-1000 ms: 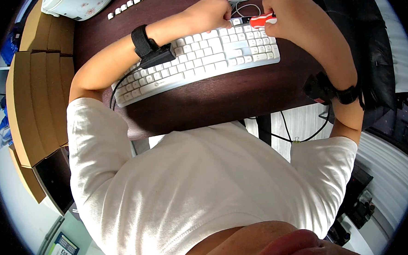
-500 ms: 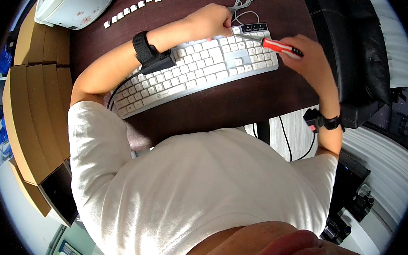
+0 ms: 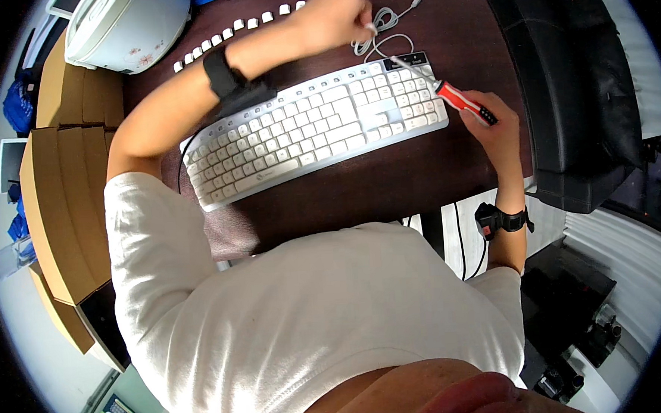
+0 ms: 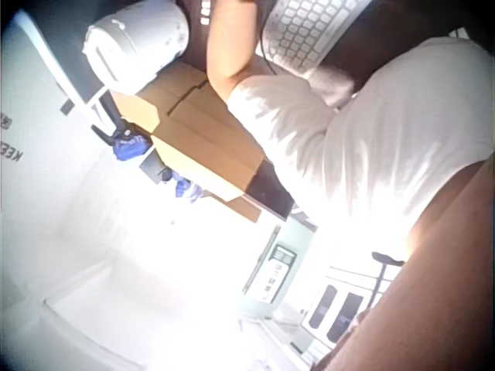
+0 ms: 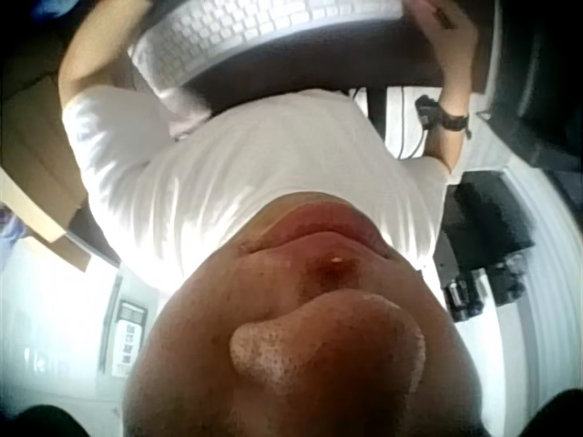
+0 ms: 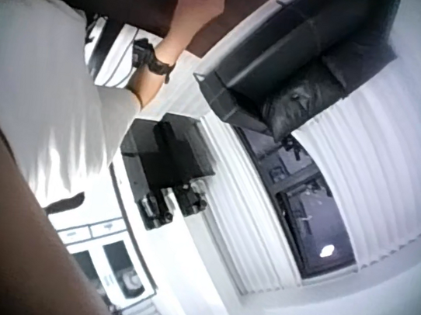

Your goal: The person removes the lid from a white rice cooker and sets it aside. They then use a screwdriver to pry off the keycaps from a white computer keyboard one by one, placing them on the table.

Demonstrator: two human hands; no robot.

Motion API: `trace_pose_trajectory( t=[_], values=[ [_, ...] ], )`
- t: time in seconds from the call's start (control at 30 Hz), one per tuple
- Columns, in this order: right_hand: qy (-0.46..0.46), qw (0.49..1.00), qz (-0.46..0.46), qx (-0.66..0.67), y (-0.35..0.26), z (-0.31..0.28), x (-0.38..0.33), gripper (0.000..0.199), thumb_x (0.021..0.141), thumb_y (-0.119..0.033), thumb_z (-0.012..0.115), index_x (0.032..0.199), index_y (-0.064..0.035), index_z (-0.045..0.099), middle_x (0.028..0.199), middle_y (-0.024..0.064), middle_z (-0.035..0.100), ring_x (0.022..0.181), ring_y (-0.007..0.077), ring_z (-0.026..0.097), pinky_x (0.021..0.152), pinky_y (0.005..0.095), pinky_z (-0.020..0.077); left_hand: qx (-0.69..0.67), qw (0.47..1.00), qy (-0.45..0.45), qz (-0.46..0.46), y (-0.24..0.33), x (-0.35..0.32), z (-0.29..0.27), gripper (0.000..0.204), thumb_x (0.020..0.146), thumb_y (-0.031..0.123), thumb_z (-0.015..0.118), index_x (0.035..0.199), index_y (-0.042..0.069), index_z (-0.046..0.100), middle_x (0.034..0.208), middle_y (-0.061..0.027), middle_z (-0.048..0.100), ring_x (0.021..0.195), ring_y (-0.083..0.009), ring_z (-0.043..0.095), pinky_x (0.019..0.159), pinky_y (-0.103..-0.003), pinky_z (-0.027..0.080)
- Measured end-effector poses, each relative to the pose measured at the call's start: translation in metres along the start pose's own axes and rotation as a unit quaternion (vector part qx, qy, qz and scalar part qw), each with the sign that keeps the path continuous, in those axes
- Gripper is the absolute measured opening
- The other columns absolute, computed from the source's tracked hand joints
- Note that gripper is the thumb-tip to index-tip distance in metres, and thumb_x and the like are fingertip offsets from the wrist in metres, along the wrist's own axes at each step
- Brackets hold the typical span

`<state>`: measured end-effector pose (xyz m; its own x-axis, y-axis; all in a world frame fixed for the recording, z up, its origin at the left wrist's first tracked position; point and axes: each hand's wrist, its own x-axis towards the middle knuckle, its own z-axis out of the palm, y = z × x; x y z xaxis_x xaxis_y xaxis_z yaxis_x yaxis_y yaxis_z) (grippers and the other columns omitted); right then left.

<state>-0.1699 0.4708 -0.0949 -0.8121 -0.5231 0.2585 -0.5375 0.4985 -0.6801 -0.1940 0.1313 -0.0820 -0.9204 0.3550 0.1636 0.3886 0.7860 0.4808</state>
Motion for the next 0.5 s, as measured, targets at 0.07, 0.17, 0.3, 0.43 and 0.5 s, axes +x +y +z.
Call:
trace_pose_trajectory(
  t=[0.07, 0.17, 0.3, 0.43, 0.5],
  values=[
    [0.041, 0.997, 0.056, 0.032, 0.026, 0.001, -0.005, 0.023, 0.083, -0.009, 0.071, 0.105, -0.0034, 0.069, 0.091, 0.0067, 0.068, 0.076, 0.0141, 0.062, 0.068, 0.0278, 0.0494, 0.072, 0.997, 0.005, 0.003, -0.017, 0.032, -0.007, 0.023, 0.08, 0.024, 0.072, 0.089, 0.003, 0.068, 0.08, -0.0155, 0.068, 0.077, -0.0295, 0.067, 0.068, -0.04, 0.052],
    [0.088, 0.968, 0.189, 0.14, 0.059, 0.008, -0.015, 0.023, 0.086, -0.011, 0.071, 0.107, -0.0031, 0.069, 0.085, 0.0042, 0.066, 0.069, 0.0101, 0.059, 0.061, 0.0244, 0.0468, 0.101, 0.994, -0.008, -0.042, -0.02, 0.074, -0.009, 0.023, 0.079, 0.025, 0.07, 0.072, 0.003, 0.069, 0.076, -0.0198, 0.067, 0.077, -0.0303, 0.067, 0.069, -0.04, 0.052],
    [0.118, 0.921, 0.276, 0.25, 0.059, 0.016, -0.005, 0.024, 0.087, -0.012, 0.07, 0.109, -0.0022, 0.069, 0.079, 0.0019, 0.064, 0.061, 0.0064, 0.054, 0.054, 0.0206, 0.0419, 0.231, 0.969, -0.043, -0.075, -0.07, 0.078, 0.005, 0.022, 0.081, 0.026, 0.071, 0.091, 0.006, 0.069, 0.08, -0.0135, 0.068, 0.077, -0.0284, 0.067, 0.068, -0.04, 0.053],
    [0.12, 0.933, 0.251, 0.227, 0.072, 0.014, -0.015, 0.025, 0.088, -0.012, 0.069, 0.11, -0.0008, 0.068, 0.08, 0.0023, 0.064, 0.061, 0.0064, 0.054, 0.054, 0.0213, 0.0422, 0.245, 0.963, -0.091, -0.071, -0.07, 0.099, 0.025, 0.025, 0.083, 0.03, 0.068, 0.092, 0.007, 0.069, 0.079, -0.0125, 0.068, 0.075, -0.0273, 0.067, 0.067, -0.041, 0.053],
    [0.119, 0.933, 0.247, 0.231, 0.07, 0.014, -0.015, 0.025, 0.088, -0.012, 0.068, 0.11, -0.0004, 0.068, 0.08, 0.0024, 0.064, 0.061, 0.0063, 0.054, 0.054, 0.0212, 0.042, 0.228, 0.959, -0.125, -0.109, -0.058, 0.101, 0.021, 0.026, 0.084, 0.031, 0.067, 0.093, 0.007, 0.069, 0.079, -0.0128, 0.068, 0.074, -0.0276, 0.067, 0.067, -0.041, 0.052]
  ],
)
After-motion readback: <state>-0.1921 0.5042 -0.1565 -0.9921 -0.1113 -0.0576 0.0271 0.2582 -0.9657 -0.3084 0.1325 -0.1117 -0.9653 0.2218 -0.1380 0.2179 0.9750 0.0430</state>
